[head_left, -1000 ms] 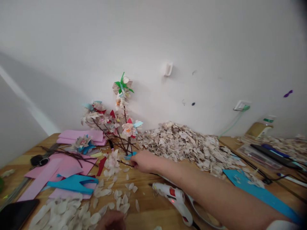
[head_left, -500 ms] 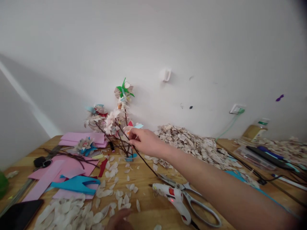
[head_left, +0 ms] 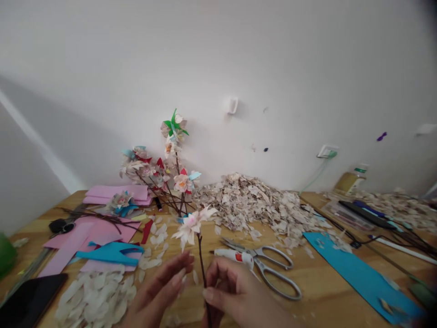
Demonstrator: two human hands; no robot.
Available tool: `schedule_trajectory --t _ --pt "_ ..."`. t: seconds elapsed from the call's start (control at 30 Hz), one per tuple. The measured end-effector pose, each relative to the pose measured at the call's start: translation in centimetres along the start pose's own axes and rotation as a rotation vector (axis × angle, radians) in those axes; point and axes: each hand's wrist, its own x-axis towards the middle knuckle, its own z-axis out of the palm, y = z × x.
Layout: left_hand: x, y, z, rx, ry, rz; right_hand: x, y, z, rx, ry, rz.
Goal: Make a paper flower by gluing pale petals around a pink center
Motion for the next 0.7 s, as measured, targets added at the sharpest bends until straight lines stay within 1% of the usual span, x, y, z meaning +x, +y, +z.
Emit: schedule_trajectory --t 0.1,0.2,0.33,0.47,0.57,0.63,0.7 --pt "0.4 -0.3 0.9 -0.268 -0.095 -0.158 -0.2 1.6 0.0 0.086 -0.012 0.014" --pt "0.8 -0.7 1.3 -0.421 -0.097 -0.232 -0.2 2.5 -0.2 0.134 -0.023 0.01" --pt "0.9 -0.7 1.9 -0.496 -0.058 -0.242 -0.3 3.1 -0.4 0.129 -0.024 0.017" --pt "1.0 -0.7 2.3 -0.543 -0.112 -0.238 -0.4 3.5 -0.6 0.081 0.003 0.025" --pt "1.1 -1.0 2.4 -0.578 -0.161 -0.213 -0.2 3.7 -0.6 0.102 -0.012 0.068" --pt "1.0 -1.2 2.4 -0.583 -0.168 -0.204 -0.2 3.8 -0.6 0.118 -0.013 0.08" --pt "0.9 -1.3 2.5 -0.576 -0.145 -0.201 -0.2 3.8 -0.6 0.109 0.003 0.082"
